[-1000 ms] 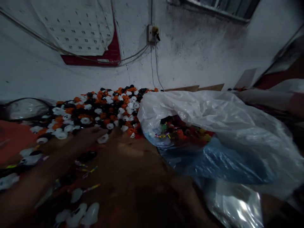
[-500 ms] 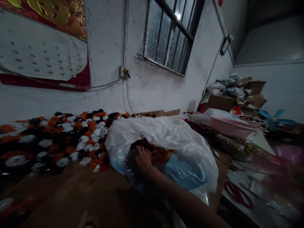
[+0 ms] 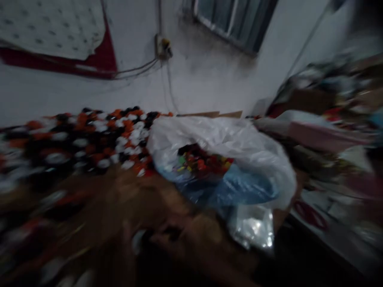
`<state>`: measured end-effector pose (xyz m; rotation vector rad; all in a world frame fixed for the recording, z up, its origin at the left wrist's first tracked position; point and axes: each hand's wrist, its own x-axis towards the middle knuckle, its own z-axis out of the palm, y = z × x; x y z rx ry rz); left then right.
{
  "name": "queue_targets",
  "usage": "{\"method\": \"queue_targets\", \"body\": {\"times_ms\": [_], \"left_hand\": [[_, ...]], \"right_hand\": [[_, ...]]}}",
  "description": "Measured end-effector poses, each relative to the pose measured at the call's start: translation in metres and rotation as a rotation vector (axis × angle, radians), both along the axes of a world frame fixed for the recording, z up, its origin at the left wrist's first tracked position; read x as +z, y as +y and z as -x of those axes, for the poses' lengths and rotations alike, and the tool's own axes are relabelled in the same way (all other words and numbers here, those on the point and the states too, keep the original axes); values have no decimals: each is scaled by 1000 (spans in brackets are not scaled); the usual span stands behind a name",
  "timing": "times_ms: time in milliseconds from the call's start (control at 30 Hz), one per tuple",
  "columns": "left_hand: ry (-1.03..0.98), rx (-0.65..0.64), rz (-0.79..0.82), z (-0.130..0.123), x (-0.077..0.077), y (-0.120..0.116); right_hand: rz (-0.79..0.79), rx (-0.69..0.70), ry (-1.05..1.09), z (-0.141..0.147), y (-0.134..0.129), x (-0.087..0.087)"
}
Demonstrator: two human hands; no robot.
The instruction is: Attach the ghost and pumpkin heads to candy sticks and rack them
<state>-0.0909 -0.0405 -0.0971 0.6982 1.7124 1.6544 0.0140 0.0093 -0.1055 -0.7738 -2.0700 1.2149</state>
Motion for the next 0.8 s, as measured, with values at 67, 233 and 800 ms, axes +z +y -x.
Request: {"method": "queue_targets", "body": {"times_ms": [67,233,800], "left_hand": [[-19,61,79,7,-6,-5],[-137,87,110,22,-28,-12],[61,-54,114,12,-21,-16]], "right_hand": [[33,78,19,-9,3,13],[35,83,-40,-23,20,15],[-487,329,-131,-38,18,11]]}}
